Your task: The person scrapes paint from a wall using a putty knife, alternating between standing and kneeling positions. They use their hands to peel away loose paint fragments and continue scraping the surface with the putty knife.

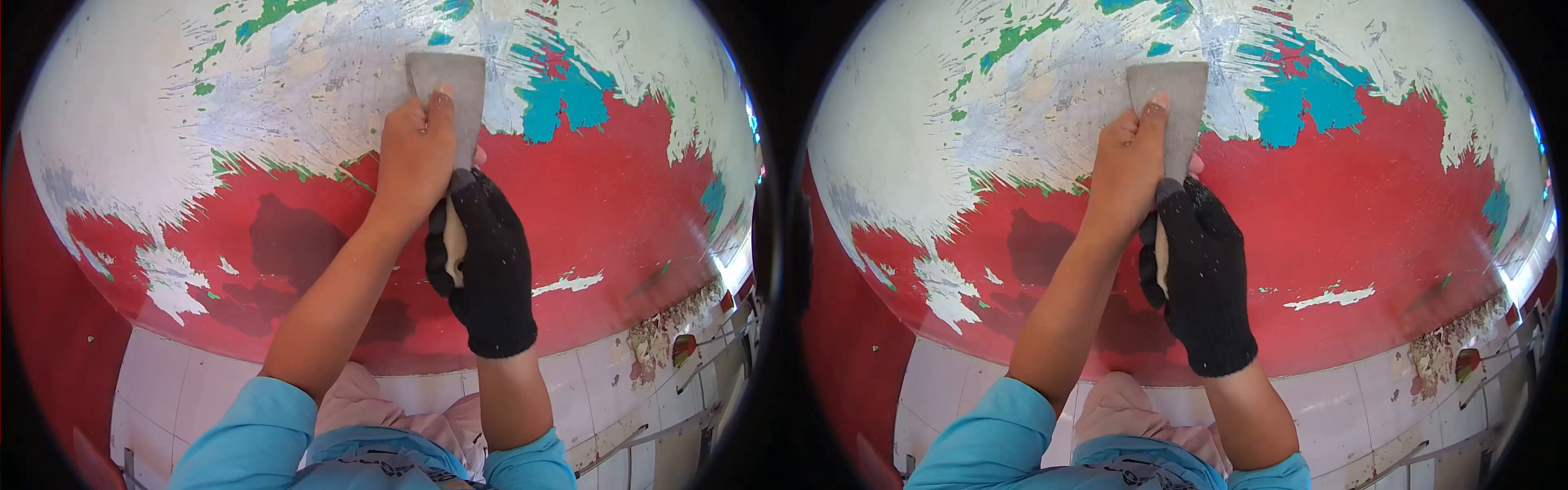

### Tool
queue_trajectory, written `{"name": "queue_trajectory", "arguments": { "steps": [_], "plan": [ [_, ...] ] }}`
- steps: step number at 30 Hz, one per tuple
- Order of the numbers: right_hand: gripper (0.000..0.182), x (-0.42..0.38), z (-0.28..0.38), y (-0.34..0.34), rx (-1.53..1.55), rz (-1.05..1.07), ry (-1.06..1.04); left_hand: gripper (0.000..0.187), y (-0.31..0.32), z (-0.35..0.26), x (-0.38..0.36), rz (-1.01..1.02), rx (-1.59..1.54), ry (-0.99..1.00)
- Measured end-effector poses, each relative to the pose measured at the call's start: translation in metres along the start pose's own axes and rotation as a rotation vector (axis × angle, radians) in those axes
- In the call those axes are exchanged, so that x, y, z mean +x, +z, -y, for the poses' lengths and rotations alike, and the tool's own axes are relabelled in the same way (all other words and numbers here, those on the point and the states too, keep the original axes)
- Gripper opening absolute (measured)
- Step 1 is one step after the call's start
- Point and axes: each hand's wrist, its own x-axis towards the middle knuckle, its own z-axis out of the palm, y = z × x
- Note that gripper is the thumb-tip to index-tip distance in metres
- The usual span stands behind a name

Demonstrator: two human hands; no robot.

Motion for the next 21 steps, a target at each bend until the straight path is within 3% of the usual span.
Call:
{"name": "queue_trajectory", "arguments": {
  "steps": [3, 6, 8, 11, 14, 21],
  "plan": [
    [0.018, 0.014, 0.005, 0.001, 0.023, 0.063, -0.072, 0.037, 0.001, -0.005, 0.01, -0.011, -0.006, 0.025],
    [0.018, -0.002, 0.0, 0.001, 0.031, -0.002, 0.004, 0.037, 0.0, -0.005, 0.006, 0.004, 0.03, 0.032],
    [0.018, -0.001, 0.005, 0.005, 0.043, -0.003, 0.012, 0.037, -0.001, -0.004, 0.0, -0.006, 0.004, -0.085],
    [0.018, -0.005, 0.001, 0.002, 0.052, -0.017, 0.049, 0.037, 0.0, -0.006, -0.001, 0.004, 0.013, -0.014],
    [0.018, -0.003, 0.004, 0.003, 0.051, 0.011, 0.024, 0.036, -0.001, -0.005, -0.005, -0.005, 0.013, -0.091],
    [0.021, -0.001, 0.001, 0.005, 0.081, -0.041, -0.008, 0.036, 0.001, -0.007, -0.006, -0.028, 0.046, -0.047]
  ]
}}
